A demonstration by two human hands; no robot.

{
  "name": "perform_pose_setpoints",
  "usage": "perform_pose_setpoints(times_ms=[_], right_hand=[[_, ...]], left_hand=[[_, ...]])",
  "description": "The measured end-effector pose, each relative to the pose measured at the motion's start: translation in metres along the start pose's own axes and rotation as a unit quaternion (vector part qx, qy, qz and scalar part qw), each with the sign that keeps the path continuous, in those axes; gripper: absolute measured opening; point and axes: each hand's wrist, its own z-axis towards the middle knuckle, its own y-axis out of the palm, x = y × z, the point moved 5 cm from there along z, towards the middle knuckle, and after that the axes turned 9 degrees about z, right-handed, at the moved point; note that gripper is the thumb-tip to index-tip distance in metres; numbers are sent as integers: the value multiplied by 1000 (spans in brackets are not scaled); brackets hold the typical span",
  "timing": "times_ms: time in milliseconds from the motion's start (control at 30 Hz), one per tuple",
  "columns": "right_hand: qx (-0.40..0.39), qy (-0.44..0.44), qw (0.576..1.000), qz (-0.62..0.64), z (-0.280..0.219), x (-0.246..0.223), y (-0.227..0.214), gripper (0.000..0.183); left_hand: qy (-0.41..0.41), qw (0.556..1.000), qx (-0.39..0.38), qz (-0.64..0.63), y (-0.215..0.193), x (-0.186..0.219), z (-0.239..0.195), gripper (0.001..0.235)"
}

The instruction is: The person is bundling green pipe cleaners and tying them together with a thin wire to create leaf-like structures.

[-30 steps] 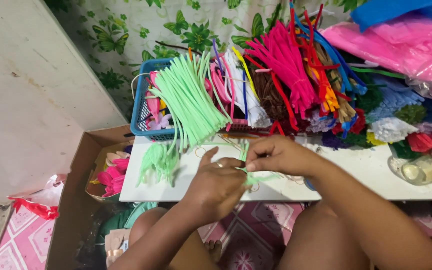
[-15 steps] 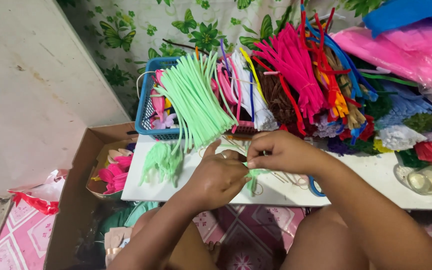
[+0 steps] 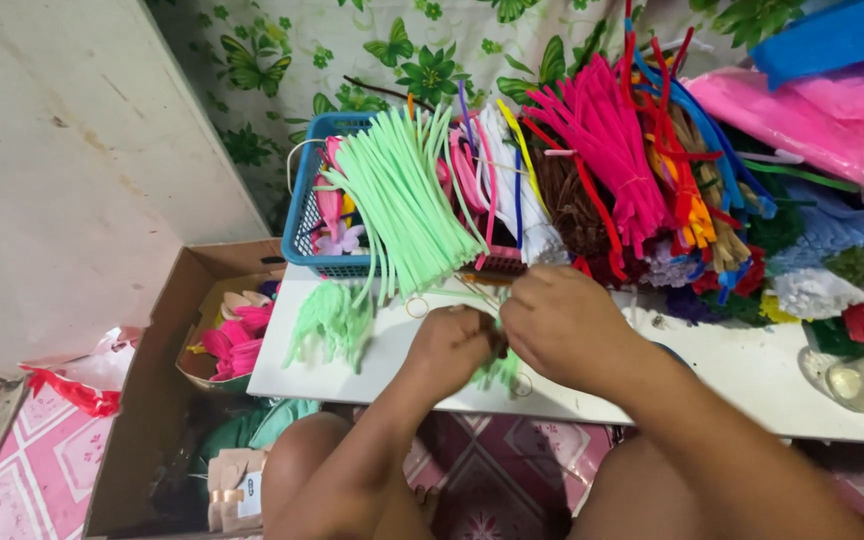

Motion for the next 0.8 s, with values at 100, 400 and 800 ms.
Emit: perform_pose_setpoints(times_ms=[100, 400, 800], right_hand=[[-157, 7, 983, 96, -6, 9, 13, 20], [-159, 291, 775, 538, -79, 42, 67, 21], [156, 233, 859, 429, -62, 13, 95, 14]], left_hand=[[124, 965, -106, 203, 3, 30, 0, 26], [313, 889, 139, 305, 12, 36, -23, 19], [-55, 932, 116, -338, 9, -30, -9, 14]])
